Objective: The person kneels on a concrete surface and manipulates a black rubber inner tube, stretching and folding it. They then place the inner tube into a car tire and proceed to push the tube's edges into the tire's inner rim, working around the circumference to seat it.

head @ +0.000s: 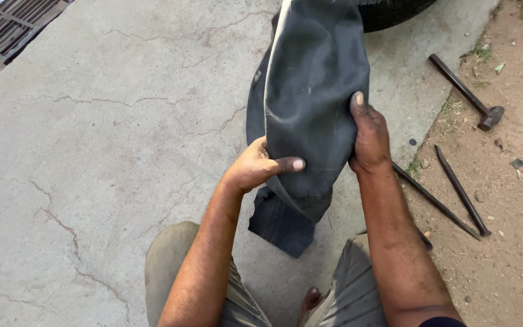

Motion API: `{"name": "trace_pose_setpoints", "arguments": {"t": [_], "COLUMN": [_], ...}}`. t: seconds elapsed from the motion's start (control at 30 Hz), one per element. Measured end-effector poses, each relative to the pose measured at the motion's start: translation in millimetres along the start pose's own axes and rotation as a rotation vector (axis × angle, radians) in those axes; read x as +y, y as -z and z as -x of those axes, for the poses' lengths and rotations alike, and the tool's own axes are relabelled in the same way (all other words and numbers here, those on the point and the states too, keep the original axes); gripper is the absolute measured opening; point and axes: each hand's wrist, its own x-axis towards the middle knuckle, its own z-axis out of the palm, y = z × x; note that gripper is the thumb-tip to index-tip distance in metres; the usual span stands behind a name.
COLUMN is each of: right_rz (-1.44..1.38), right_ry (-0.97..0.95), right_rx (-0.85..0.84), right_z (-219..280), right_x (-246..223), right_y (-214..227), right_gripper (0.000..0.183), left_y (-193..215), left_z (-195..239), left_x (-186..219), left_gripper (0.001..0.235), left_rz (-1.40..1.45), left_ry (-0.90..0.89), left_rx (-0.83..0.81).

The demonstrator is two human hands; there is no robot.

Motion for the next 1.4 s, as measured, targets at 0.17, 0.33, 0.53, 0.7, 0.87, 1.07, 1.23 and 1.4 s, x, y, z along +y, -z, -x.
{"name": "trace_pose_setpoints", "arguments": {"t": [0.17,0.33,0.53,0.7,0.87,1.07,1.23,1.4], "right_rz": [0.037,0.267,0.348,0.237,0.471,0.427,0.346,0.420], "right_ry": [-0.043,-0.074,-0.150,-0.017,-0.135,-0.238,-0.123,-0.143], "right_rx": [-0.197,-0.342,-0.402,-0.198,-0.160,-0.145,-0.130,0.004], "right_z": [-9.2,-14.1,-14.8,-16.9,-14.9,-15.5,-13.3,-20.9], "right_x": [22.0,30.0,42.5,67.3,83.0,105.2,120.0,105.9], "right_y": [28.5,42.2,35.7,13.9,-0.7,8.9,11.7,13.4], "right_gripper": [0.096,0.078,0.064,0.053,0.030,0.019,0.019,0.025], "left_y": [6.7,18.0,24.1,25.9,22.7,17.6,12.4,28.6], "left_z": [-7.9,-16.1,-19.7,-25.7,-28.1,-24.1,-24.6,-20.5], "left_x": [-9.7,-11.6,-23.3,-34.0,-33.6,-32.4,-31.7,-15.7], "left_gripper": [0.051,0.048,0.048,0.049,0.050,0.053,0.055,0.050], "left_rz": [0.049,0.079,0.239,0.308,0.322,0.325,0.319,0.110], "left_ry": [0.141,-0.021,-0.136,-0.135,-0.171,-0.077,-0.101,-0.009], "left_rx": [0.227,0.472,0.583,0.651,0.666,0.621,0.601,0.731]}}
